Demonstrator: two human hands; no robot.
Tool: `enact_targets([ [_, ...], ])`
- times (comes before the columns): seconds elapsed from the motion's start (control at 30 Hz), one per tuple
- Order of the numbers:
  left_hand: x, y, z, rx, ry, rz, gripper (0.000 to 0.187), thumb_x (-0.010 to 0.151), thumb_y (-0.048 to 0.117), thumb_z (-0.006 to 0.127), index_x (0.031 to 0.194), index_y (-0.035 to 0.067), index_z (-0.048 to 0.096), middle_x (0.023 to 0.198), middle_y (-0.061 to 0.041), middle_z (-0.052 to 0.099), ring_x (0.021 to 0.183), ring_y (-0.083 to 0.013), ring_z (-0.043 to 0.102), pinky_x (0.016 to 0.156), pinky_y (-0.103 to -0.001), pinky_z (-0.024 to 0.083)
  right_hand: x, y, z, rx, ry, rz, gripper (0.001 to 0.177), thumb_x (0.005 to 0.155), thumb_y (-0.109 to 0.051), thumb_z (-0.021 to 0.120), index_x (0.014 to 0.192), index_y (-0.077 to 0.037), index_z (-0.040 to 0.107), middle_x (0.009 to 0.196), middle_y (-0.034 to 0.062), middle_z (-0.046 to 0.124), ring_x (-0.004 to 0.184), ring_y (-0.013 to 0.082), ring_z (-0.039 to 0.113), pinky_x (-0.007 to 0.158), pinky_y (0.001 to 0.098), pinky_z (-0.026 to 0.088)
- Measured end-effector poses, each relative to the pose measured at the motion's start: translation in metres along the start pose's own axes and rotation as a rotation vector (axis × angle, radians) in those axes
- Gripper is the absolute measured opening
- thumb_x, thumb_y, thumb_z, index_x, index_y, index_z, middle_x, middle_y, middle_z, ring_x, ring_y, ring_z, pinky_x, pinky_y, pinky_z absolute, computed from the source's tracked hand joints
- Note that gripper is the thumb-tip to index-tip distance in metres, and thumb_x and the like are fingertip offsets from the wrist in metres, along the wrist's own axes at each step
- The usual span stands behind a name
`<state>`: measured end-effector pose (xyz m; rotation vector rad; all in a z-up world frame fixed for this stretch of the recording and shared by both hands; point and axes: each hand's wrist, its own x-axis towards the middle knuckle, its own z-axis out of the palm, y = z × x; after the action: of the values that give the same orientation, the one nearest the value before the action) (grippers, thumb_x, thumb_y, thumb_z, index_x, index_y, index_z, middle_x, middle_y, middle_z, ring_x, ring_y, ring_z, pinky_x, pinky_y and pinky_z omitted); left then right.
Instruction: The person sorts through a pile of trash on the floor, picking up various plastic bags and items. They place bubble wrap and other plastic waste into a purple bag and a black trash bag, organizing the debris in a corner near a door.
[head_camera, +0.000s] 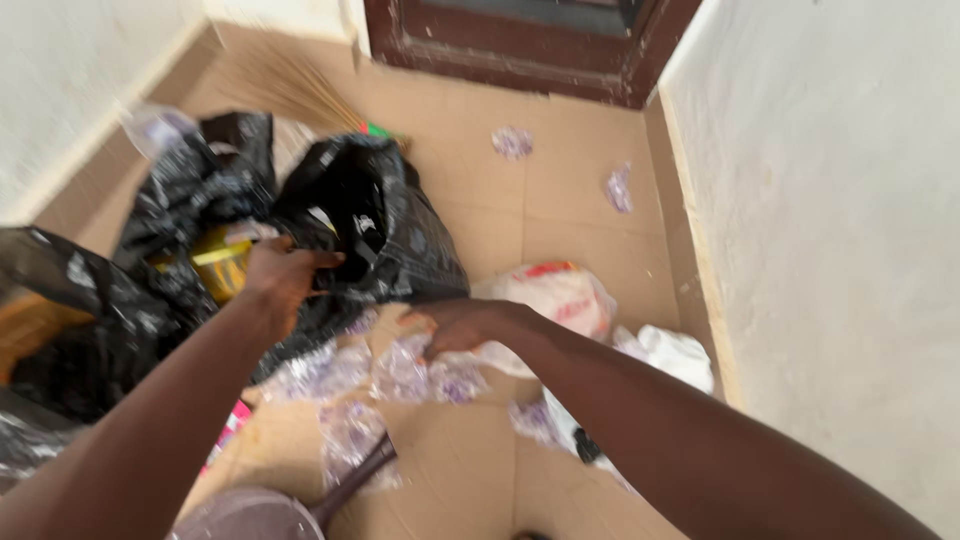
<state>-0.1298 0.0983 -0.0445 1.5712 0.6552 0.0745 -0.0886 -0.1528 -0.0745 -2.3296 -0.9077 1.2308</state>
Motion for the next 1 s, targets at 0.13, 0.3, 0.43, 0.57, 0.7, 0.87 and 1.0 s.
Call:
enact_targets([
  [0.13, -0.008, -0.036, -0.015, -0.201, -0.043, 0.11, 0.029, 0.087, 0.001, 0.069, 0.115, -0.006, 0.067, 0.105, -0.012, 0.074, 0.088, -0.0243, 0.072, 0.079, -0.041, 0.061, 0.028, 0.017, 0.026, -0.174, 0.157, -0.169, 0.097, 0.074, -0.041, 0.082, 0.156, -0.02, 0.036, 0.157, 0.0146, 0.047, 0.144, 0.035, 0.046, 0.113, 0.0417, 0.041],
  [0.3, -0.011, -0.118, -0.036, -0.16, -0.055, -0.201, 0.035, 0.095, 0.01, 0.052, 0.127, -0.005, 0.058, 0.113, -0.02, 0.069, 0.087, -0.0358, 0.072, 0.077, -0.05, 0.058, 0.025, 0.008, 0.057, -0.258, 0.14, -0.077, 0.113, 0.067, -0.035, 0.092, 0.158, -0.027, 0.026, 0.156, 0.0303, 0.029, 0.143, 0.0432, 0.038, 0.112, 0.0461, 0.04],
  [0.43, -0.028, -0.16, -0.042, 0.85, -0.424, 0.249, 0.052, 0.082, 0.015, 0.073, 0.131, 0.009, 0.061, 0.124, -0.013, 0.072, 0.103, -0.029, 0.075, 0.092, -0.041, 0.059, 0.024, 0.007, 0.092, -0.427, 0.211, -0.039, 0.105, 0.068, -0.02, 0.087, 0.156, -0.034, 0.032, 0.16, 0.0273, 0.023, 0.132, 0.0455, 0.049, 0.103, 0.0461, 0.05],
  [0.57, -0.041, -0.147, -0.032, 1.08, -0.555, 0.303, 0.078, 0.076, 0.036, 0.087, 0.145, 0.023, 0.053, 0.132, -0.01, 0.063, 0.119, -0.0286, 0.064, 0.102, -0.039, 0.053, 0.02, 0.019, 0.114, -0.505, 0.333, -0.143, 0.074, 0.076, -0.007, 0.074, 0.145, -0.025, 0.053, 0.142, 0.0187, 0.054, 0.118, 0.0378, 0.064, 0.091, 0.045, 0.058],
  [0.7, -0.058, -0.133, -0.02, 1.124, -0.593, 0.285, 0.1, 0.064, 0.045, 0.094, 0.149, 0.024, 0.048, 0.136, -0.009, 0.058, 0.127, -0.0256, 0.057, 0.107, -0.037, 0.049, 0.018, 0.023, 0.102, -0.433, 0.447, -0.186, 0.046, 0.075, -0.01, 0.074, 0.12, -0.018, 0.068, 0.114, 0.0143, 0.071, 0.1, 0.033, 0.071, 0.09, 0.0452, 0.056],
  [0.87, -0.063, -0.113, 0.001, 0.556, -0.61, 0.12, 0.091, 0.066, 0.04, 0.094, 0.144, 0.017, 0.054, 0.124, -0.007, 0.068, 0.111, -0.0214, 0.066, 0.095, -0.036, 0.053, 0.013, 0.011, 0.058, 0.115, 0.592, -0.302, 0.036, 0.074, -0.009, 0.07, 0.11, -0.015, 0.075, 0.099, 0.0102, 0.078, 0.091, 0.0259, 0.077, 0.081, 0.0359, 0.059],
  [1.0, -0.055, -0.093, 0.007, 0.165, -0.555, 0.021, 0.058, 0.08, 0.038, 0.077, 0.125, 0.003, 0.067, 0.102, -0.01, 0.077, 0.093, -0.0206, 0.071, 0.081, -0.036, 0.055, -0.01, -0.016, 0.023, 0.214, 0.587, -0.236, 0.041, 0.076, -0.011, 0.072, 0.116, -0.017, 0.068, 0.097, 0.0082, 0.077, 0.091, 0.0251, 0.076, 0.08, 0.0362, 0.058],
])
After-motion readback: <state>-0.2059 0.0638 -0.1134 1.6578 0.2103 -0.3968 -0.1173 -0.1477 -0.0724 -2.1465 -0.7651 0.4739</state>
